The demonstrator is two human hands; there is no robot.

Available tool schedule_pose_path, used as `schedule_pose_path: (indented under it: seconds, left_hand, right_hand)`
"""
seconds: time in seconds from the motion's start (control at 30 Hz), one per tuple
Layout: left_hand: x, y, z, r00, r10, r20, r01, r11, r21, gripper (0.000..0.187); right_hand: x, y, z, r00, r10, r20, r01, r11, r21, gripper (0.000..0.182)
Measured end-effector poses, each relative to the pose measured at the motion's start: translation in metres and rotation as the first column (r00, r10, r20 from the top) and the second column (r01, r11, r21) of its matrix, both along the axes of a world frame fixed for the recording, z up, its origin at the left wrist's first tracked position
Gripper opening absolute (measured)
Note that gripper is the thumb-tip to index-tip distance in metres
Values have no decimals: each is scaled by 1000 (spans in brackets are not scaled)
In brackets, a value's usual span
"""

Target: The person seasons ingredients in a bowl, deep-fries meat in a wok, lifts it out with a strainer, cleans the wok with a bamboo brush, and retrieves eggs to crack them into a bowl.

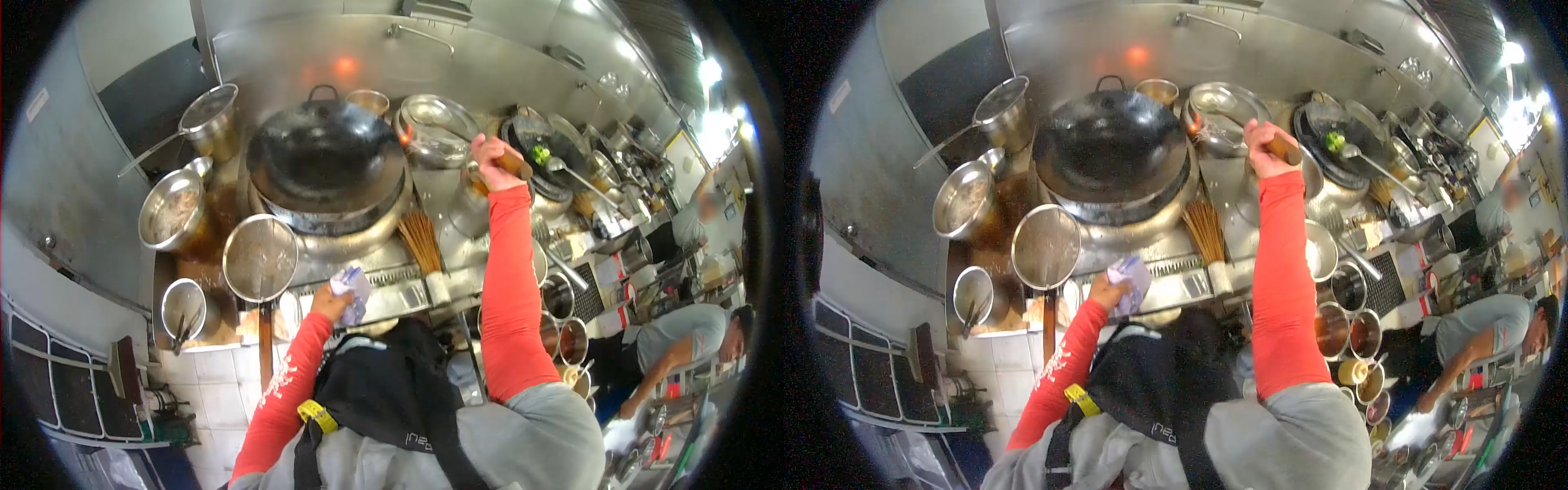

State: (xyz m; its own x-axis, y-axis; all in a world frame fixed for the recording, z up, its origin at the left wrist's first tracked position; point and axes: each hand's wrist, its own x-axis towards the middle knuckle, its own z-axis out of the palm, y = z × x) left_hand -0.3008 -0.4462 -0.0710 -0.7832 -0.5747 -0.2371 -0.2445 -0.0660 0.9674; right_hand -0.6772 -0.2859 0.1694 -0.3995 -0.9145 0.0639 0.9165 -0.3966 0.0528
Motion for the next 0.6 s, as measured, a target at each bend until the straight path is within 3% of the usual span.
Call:
schedule_pose_path:
  seconds: [0.13, 0.23, 0.27, 0.37, 0.4, 0.47, 0.53, 0.6]
  left_hand:
    - [2, 6, 27, 997, 17, 69, -6, 988, -152, 33]
    - [-25, 16, 14, 979, -58, -194, 109, 958, 266, 28]
    - [-37, 18, -2, 969, -128, -213, 179, 954, 241, 31]
    - [-70, 22, -76, 981, -185, 54, 174, 971, 164, 39]
    - [-65, 27, -72, 962, -173, 209, 191, 979, -69, 43]
    - [-61, 40, -43, 887, -29, 461, 285, 820, -497, 50]
    - [-60, 54, -13, 848, 50, 528, 297, 781, -549, 52]
    - [-60, 57, -18, 817, 124, 564, 307, 734, -606, 49]
  right_hand:
    - [64, 10, 1, 998, 54, 30, -55, 998, 9, 22]
    - [116, 23, 4, 995, 102, 12, -102, 994, 46, 20]
    - [129, 29, 2, 991, 134, 26, -136, 989, 54, 20]
    - [167, 45, 2, 982, 184, 33, -186, 978, 99, 20]
    - [180, 50, 6, 989, 149, 8, -148, 976, 160, 19]
    - [192, 62, 2, 984, 179, 3, -175, 958, 226, 17]
    - [202, 73, 0, 984, 174, -45, -151, 936, 317, 16]
    - [211, 83, -1, 981, 189, -45, -158, 913, 375, 16]
